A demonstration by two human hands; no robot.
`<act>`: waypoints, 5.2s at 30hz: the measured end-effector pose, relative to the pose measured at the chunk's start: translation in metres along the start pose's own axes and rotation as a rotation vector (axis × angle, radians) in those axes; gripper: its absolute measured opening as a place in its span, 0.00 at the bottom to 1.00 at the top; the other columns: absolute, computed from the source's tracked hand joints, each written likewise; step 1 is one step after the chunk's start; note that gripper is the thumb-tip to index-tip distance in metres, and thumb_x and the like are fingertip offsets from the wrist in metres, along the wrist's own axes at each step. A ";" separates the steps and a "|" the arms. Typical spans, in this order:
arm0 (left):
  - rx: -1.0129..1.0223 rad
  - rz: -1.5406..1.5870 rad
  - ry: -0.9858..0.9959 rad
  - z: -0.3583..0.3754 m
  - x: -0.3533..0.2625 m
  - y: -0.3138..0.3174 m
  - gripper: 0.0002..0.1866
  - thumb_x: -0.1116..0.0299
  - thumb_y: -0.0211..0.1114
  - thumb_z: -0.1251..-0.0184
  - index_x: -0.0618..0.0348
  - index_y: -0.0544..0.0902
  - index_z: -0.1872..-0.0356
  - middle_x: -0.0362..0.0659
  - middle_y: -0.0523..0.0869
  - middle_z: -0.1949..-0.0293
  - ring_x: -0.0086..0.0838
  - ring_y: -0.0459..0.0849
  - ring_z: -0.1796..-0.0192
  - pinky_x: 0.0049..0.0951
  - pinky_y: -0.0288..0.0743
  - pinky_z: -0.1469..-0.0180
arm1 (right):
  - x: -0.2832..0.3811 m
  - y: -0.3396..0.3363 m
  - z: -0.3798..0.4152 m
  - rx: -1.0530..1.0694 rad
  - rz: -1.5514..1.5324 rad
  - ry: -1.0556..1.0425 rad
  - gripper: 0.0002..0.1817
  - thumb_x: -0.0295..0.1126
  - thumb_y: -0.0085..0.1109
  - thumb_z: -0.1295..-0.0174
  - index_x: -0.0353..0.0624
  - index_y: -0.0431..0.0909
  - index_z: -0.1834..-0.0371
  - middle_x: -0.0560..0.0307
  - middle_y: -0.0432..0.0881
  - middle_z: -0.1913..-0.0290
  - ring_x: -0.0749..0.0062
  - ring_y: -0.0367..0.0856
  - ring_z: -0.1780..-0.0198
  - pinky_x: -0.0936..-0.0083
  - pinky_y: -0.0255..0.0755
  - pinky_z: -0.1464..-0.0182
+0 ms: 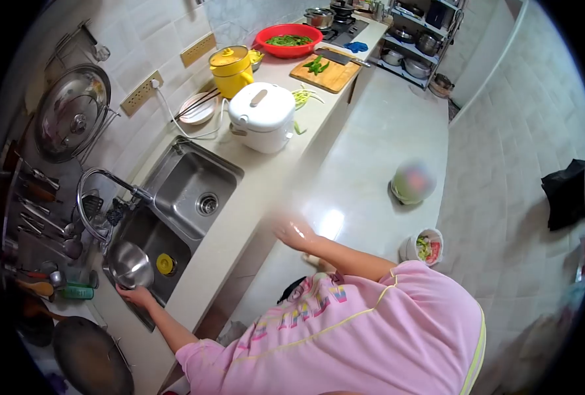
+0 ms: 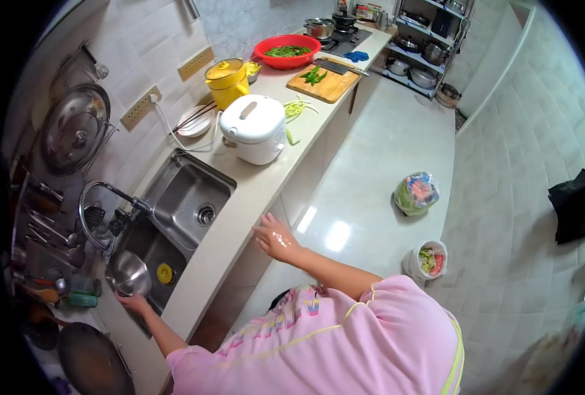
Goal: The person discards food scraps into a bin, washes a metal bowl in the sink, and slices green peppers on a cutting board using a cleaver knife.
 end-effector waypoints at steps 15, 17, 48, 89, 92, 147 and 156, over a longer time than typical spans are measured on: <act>0.851 1.479 -0.635 0.164 -0.244 0.143 0.14 0.80 0.57 0.45 0.74 0.69 0.57 0.59 0.68 0.47 0.59 0.71 0.49 0.42 0.84 0.53 | -0.218 -0.211 0.007 -0.176 -0.069 -0.018 0.21 0.36 0.57 0.41 0.48 0.75 0.44 0.32 0.69 0.40 0.42 0.67 0.37 0.59 0.64 0.39; 0.915 1.511 -0.640 0.199 -0.294 0.172 0.14 0.80 0.58 0.44 0.74 0.69 0.57 0.60 0.67 0.46 0.62 0.69 0.48 0.42 0.85 0.53 | -0.246 -0.255 0.011 -0.234 -0.078 0.001 0.20 0.36 0.57 0.42 0.47 0.76 0.45 0.32 0.70 0.41 0.44 0.68 0.38 0.60 0.65 0.39; 0.849 1.091 -0.851 0.411 -0.438 0.627 0.21 0.66 0.57 0.32 0.71 0.66 0.46 0.55 0.72 0.47 0.49 0.78 0.50 0.38 0.81 0.49 | -0.553 -0.491 -0.254 -0.381 0.051 0.196 0.20 0.37 0.57 0.42 0.47 0.77 0.45 0.38 0.75 0.44 0.49 0.82 0.61 0.65 0.74 0.57; 0.753 0.034 1.056 0.694 -0.623 0.724 0.21 0.76 0.56 0.47 0.60 0.78 0.48 0.52 0.76 0.50 0.43 0.74 0.45 0.36 0.70 0.43 | -0.661 -0.562 -0.468 0.513 -0.201 0.013 0.18 0.25 0.55 0.42 0.43 0.65 0.49 0.43 0.77 0.78 0.52 0.78 0.78 0.63 0.72 0.73; 0.748 0.026 1.065 0.700 -0.608 0.721 0.21 0.76 0.55 0.47 0.60 0.77 0.49 0.47 0.78 0.51 0.40 0.75 0.47 0.33 0.72 0.46 | -0.639 -0.558 -0.466 0.449 -0.001 -0.183 0.13 0.28 0.53 0.41 0.42 0.68 0.52 0.43 0.80 0.74 0.51 0.80 0.74 0.64 0.71 0.71; 0.704 0.157 0.926 0.690 -0.609 0.737 0.11 0.77 0.56 0.50 0.59 0.80 0.63 0.39 0.79 0.62 0.32 0.78 0.55 0.29 0.78 0.59 | -0.595 -0.549 -0.467 0.602 0.443 -0.316 0.08 0.31 0.51 0.40 0.40 0.69 0.61 0.39 0.77 0.79 0.41 0.79 0.73 0.51 0.72 0.68; 0.750 0.136 0.892 0.690 -0.609 0.741 0.14 0.76 0.56 0.47 0.58 0.82 0.59 0.42 0.82 0.58 0.33 0.79 0.52 0.28 0.77 0.55 | -0.599 -0.496 -0.479 0.526 0.463 -0.400 0.08 0.28 0.51 0.42 0.39 0.70 0.60 0.42 0.79 0.78 0.45 0.80 0.73 0.56 0.74 0.70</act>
Point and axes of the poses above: each hand's wrist, its own z-axis away from the middle knuckle, its own y-axis out of the palm, x = y × z, the point moved 2 cm from there along -z, towards the middle knuckle
